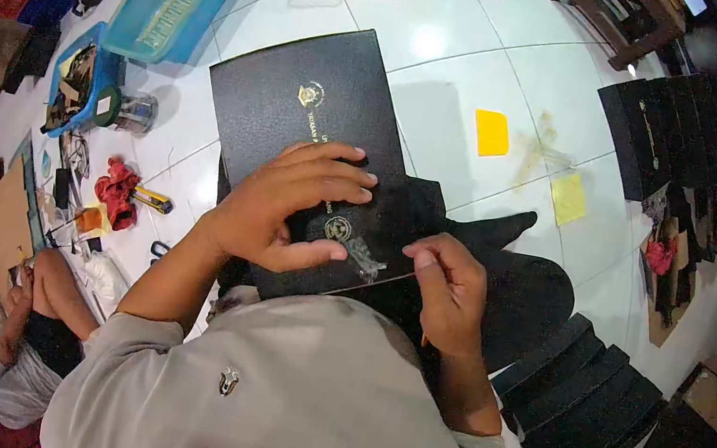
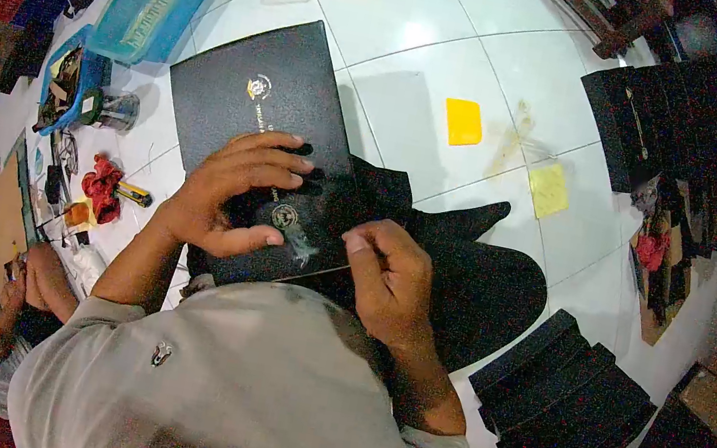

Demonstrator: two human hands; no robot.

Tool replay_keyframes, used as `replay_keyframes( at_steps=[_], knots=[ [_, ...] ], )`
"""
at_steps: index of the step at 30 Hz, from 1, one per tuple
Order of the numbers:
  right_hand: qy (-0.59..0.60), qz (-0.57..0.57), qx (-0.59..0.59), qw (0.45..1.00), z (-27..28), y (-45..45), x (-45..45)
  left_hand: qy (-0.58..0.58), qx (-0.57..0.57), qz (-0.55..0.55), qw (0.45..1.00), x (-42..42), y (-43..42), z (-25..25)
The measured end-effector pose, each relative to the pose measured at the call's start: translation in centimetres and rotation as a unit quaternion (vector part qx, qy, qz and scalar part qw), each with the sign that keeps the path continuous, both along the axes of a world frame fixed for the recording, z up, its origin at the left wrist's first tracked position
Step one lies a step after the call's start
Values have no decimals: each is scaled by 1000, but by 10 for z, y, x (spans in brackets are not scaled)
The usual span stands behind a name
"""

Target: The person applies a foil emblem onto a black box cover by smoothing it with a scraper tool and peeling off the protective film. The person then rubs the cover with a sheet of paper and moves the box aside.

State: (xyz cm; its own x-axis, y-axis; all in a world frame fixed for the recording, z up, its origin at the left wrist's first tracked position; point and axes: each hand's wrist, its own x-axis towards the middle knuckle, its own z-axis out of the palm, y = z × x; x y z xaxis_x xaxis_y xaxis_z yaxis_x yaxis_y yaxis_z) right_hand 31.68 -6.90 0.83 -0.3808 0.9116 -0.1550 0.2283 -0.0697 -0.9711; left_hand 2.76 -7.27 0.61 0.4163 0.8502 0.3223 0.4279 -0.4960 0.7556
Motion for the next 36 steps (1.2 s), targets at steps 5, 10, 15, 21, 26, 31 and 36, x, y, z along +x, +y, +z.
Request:
replay_keyframes(
  at_steps=[5,10,15,21,26,31,36],
  knots=[
    [148,-110,-24,983,-18,-22,-4,-22,-10,7,1000,-3,-2,-6],
    [282,-241,-1,928,-36,-43,-10,-58,-23,33,998,-2,-4,-8],
    [152,-19,-41,987,-25,-60,27,-81,-67,56,993,-2,-5,-6],
    [56,214,-19,975,-6,-42,26,-106,-51,66,991,1,-4,-11],
    [95,196,124,968,-17,-37,22,-111,-42,76,990,-1,-5,-14],
    [-43,209,396,893,-4,-10,6,-136,-54,77,986,0,-5,-14],
    [-64,267,404,873,-3,-4,-9,-133,-59,75,987,-1,-6,-15]
  ],
)
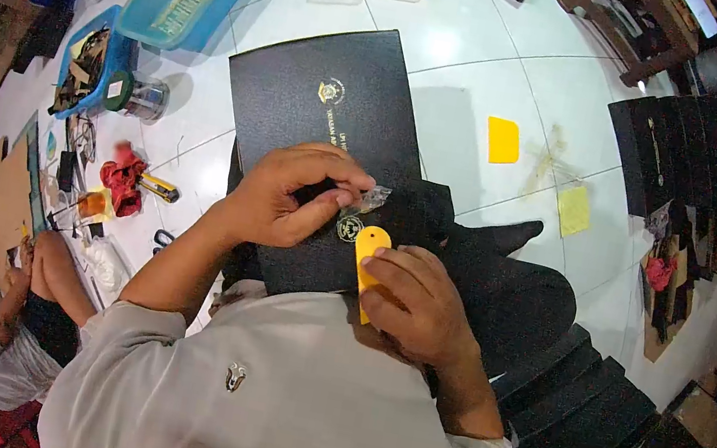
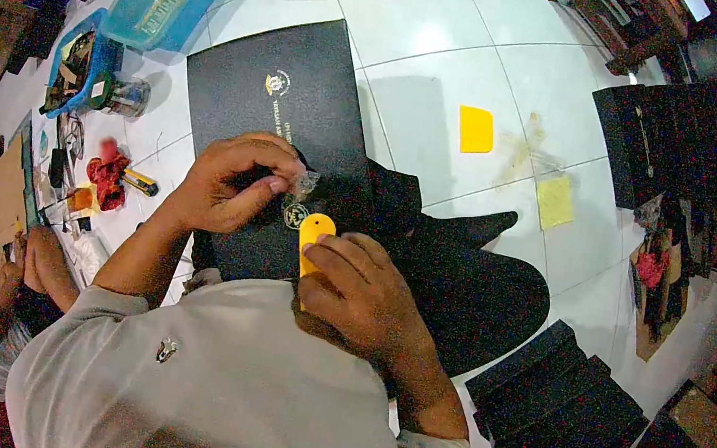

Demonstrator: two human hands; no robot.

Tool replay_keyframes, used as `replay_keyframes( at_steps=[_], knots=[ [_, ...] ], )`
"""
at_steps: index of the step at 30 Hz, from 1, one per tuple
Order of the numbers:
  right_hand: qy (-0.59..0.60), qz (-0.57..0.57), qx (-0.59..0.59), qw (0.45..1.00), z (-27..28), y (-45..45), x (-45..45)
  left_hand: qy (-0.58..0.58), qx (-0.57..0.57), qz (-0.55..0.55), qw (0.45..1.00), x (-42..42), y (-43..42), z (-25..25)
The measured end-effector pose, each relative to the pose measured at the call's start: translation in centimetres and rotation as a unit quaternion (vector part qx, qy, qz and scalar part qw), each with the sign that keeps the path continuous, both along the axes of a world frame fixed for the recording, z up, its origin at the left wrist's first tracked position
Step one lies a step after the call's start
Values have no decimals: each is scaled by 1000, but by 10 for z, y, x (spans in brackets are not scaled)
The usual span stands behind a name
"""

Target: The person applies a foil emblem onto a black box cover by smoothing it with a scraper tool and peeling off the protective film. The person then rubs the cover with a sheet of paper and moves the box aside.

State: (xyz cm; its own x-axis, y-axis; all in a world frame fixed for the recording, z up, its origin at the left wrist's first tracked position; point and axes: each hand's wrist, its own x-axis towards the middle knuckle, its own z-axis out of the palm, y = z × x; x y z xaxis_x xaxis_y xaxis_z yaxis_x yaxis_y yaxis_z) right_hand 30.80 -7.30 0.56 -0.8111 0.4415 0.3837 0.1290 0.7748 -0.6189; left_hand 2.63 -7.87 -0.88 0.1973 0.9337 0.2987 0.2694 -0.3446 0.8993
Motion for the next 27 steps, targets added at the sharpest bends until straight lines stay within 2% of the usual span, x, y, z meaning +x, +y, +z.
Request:
replay_keyframes(
  at_steps=[6,14,22,24,27],
  knots=[
    [5,51,1,999,-14,9,-14,7,-10,9,1000,1,0,2],
    [23,108,-91,990,-13,12,-9,7,-20,1,1000,1,0,0],
    [12,84,-55,995,-22,12,-19,10,-14,-1,1000,0,-1,-2],
    [18,83,-55,995,-21,12,-19,12,-42,-6,999,-3,-3,-1],
    [14,109,-107,988,-15,14,-12,3,-47,-12,999,-2,-2,0]
  ],
)
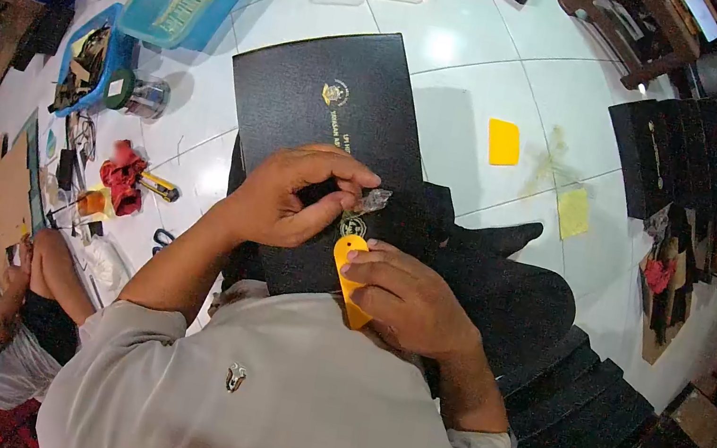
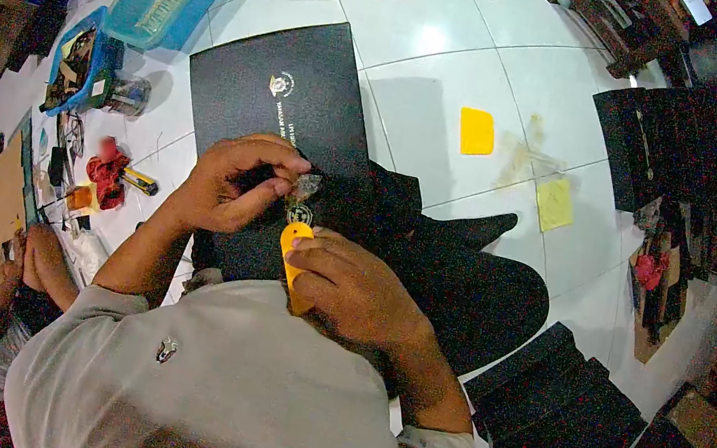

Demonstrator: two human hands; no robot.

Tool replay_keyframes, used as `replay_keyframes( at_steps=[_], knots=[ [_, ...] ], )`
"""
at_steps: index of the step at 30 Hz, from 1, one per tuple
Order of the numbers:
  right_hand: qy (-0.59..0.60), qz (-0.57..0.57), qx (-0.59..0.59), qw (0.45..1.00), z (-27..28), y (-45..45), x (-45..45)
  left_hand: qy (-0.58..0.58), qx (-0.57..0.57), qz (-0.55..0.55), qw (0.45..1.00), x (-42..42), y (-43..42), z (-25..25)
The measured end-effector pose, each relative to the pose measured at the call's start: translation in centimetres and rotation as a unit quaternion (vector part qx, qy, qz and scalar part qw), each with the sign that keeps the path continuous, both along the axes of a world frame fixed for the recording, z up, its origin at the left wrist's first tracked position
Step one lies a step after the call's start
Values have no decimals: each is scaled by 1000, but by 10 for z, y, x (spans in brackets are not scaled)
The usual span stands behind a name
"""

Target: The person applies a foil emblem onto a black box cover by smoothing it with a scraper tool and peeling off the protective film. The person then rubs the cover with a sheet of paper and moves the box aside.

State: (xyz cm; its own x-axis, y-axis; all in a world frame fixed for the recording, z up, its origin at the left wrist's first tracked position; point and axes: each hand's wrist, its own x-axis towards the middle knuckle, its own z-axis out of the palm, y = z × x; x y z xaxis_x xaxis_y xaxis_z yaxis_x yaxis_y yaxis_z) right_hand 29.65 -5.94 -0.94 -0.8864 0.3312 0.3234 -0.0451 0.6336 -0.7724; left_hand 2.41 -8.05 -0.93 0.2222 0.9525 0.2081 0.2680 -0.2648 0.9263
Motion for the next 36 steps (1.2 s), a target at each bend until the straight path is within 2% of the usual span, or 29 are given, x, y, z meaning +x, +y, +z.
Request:
replay_keyframes(
  at_steps=[3,5,9,15,18,20,24,26,30,32,36],
  knots=[
    [-3,10,-18,1000,-2,0,1,3,30,9,999,3,2,-1],
    [4,-16,28,999,-8,-1,-5,-2,28,10,1000,4,2,-1],
    [15,-13,27,999,-14,0,-10,-6,16,14,1000,3,2,0],
    [-38,32,-5,999,-1,3,5,-5,38,11,999,4,3,0],
    [-21,12,19,1000,-4,4,3,-8,25,10,1000,4,3,0],
    [-32,-39,76,996,-5,5,-3,-2,27,10,1000,4,3,0],
    [-27,-43,64,997,-8,3,3,-2,33,12,999,3,1,-2],
    [-48,-5,6,999,-3,4,10,-1,37,9,999,3,3,-1],
    [-37,-5,3,999,-3,5,9,-6,26,13,1000,4,2,0],
    [-22,-62,47,997,-8,5,2,-9,25,11,1000,5,2,-1],
    [-28,-63,44,997,-8,3,8,-1,30,23,999,3,0,-1]
  ],
)
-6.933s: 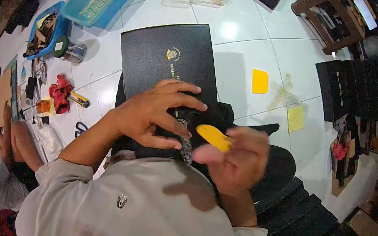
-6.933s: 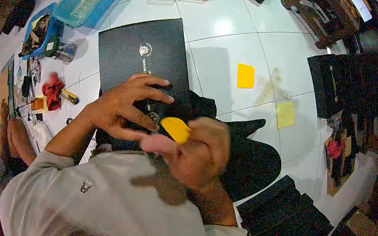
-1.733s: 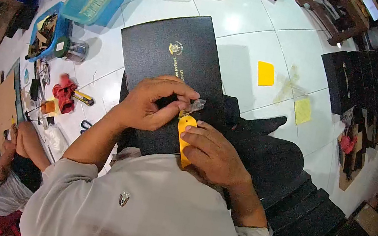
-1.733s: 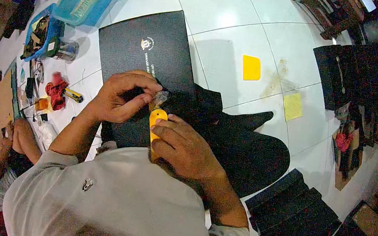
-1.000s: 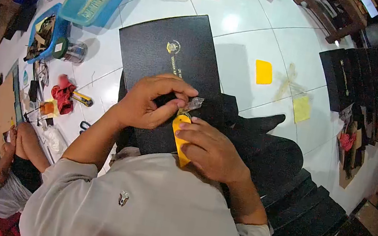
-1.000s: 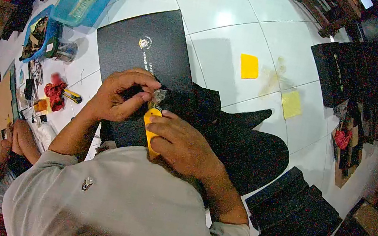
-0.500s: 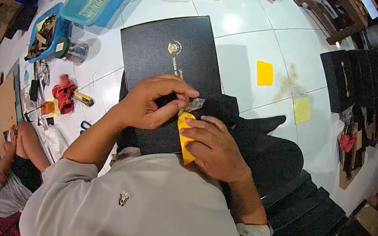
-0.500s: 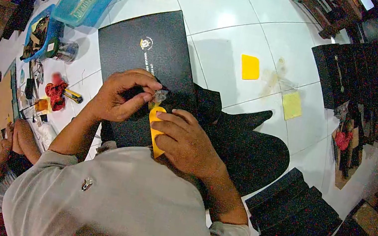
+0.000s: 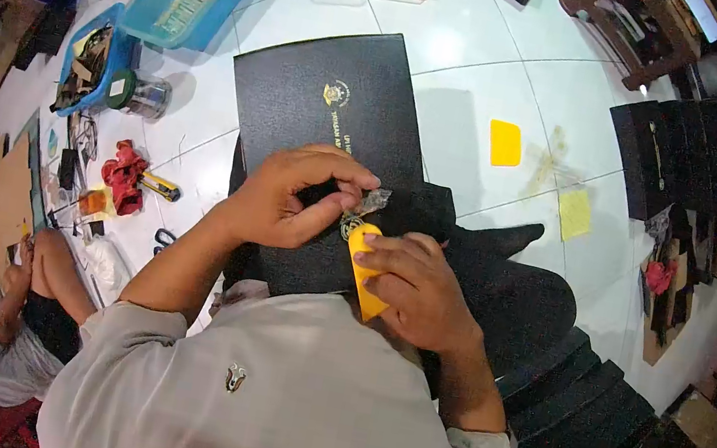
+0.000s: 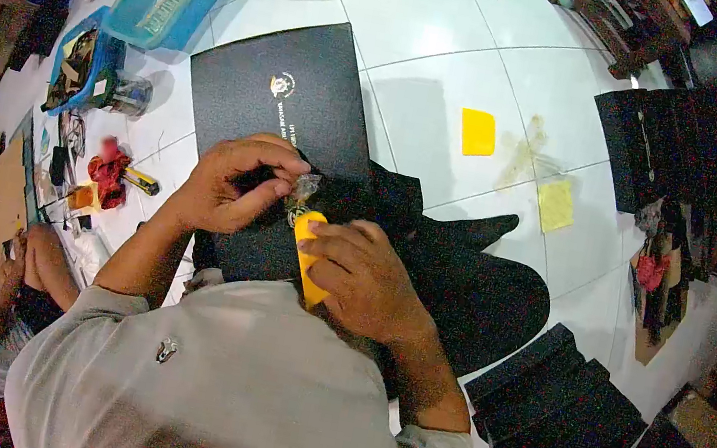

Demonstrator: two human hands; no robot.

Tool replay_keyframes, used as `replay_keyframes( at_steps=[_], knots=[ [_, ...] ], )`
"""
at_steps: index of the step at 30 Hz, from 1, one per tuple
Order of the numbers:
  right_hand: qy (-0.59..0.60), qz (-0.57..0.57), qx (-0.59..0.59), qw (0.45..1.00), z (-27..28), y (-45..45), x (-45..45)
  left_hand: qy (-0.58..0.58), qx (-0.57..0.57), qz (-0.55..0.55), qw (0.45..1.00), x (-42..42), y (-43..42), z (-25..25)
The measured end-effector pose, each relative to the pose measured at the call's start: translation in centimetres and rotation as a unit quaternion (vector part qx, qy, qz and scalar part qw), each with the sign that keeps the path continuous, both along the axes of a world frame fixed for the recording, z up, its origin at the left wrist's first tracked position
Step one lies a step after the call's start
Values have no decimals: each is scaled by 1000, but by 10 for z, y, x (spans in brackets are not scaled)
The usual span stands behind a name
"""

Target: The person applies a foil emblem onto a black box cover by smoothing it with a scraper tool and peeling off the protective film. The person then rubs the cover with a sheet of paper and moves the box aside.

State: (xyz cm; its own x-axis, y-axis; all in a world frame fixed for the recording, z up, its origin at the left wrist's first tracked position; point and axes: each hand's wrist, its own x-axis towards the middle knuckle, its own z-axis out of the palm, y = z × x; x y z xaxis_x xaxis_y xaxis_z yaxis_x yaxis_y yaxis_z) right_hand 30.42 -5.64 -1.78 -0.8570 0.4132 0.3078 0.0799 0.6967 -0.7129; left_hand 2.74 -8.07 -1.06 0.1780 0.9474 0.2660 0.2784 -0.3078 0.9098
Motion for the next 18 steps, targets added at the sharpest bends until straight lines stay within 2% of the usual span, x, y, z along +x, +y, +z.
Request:
replay_keyframes(
  at_steps=[5,11,18],
  knots=[
    [-18,45,-79,996,10,-3,10,-1,-5,-6,1000,2,1,3],
    [0,-2,5,1000,-1,-1,-6,-5,-15,-7,1000,1,1,3],
    [-20,71,-70,995,16,5,3,-2,-14,-13,1000,1,1,2]
  ],
)
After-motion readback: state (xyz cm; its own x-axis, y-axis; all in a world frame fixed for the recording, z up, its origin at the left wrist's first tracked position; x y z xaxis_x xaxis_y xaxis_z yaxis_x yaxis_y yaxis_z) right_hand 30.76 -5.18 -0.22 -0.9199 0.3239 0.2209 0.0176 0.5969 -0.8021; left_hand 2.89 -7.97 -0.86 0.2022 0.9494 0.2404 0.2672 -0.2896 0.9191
